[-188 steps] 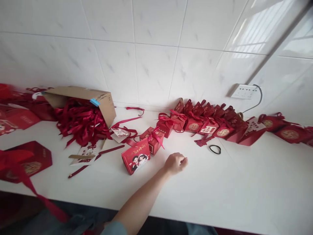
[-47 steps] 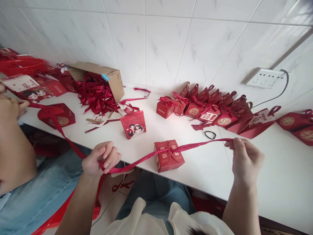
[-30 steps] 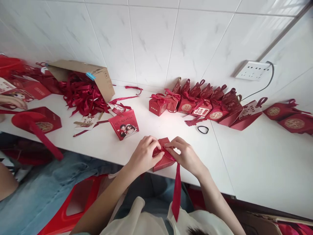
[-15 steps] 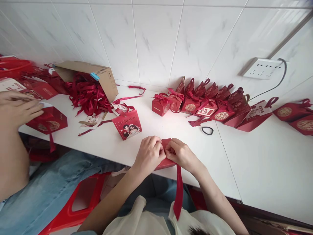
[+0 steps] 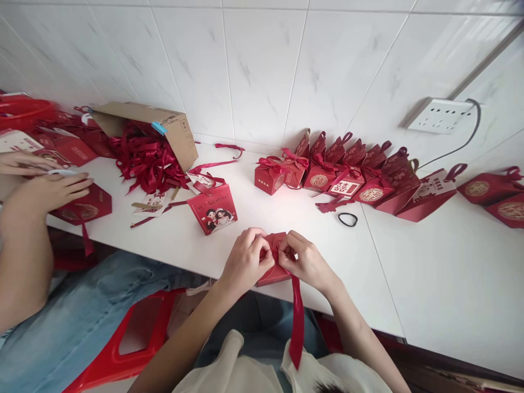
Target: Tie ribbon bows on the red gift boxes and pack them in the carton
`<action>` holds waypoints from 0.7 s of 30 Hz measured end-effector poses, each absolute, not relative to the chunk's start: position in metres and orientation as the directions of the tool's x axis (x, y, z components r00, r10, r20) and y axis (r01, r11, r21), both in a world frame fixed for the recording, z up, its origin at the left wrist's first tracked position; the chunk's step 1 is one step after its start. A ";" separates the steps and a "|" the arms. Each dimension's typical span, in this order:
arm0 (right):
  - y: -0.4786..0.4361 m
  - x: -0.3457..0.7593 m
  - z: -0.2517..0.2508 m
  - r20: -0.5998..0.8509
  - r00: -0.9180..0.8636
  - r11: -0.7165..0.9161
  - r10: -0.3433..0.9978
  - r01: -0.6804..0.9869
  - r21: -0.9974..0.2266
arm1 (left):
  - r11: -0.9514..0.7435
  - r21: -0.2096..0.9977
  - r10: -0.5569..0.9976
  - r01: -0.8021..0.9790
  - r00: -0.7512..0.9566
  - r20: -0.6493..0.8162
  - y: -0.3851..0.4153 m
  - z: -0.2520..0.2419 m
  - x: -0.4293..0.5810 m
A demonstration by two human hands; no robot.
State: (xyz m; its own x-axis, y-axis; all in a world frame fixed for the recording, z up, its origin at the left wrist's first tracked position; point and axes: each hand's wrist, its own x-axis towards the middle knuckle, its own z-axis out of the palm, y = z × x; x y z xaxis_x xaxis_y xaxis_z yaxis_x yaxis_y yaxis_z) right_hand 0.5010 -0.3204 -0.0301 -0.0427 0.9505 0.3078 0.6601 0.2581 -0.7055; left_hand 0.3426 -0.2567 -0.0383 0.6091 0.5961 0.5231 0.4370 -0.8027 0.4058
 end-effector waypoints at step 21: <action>-0.319 0.508 -0.034 0.260 -0.052 0.250 0.964 0.510 -0.823 | -0.823 0.443 0.566 0.357 0.588 0.578 -0.258 -0.043 0.339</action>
State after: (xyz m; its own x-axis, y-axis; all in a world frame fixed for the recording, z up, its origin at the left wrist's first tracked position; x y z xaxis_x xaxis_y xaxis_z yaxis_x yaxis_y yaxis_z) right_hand 0.5078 -0.3186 -0.0335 -0.0519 0.9641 0.2603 0.5097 0.2498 -0.8233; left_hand 0.3389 -0.2583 -0.0425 0.5877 0.5661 0.5781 0.3568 -0.8226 0.4428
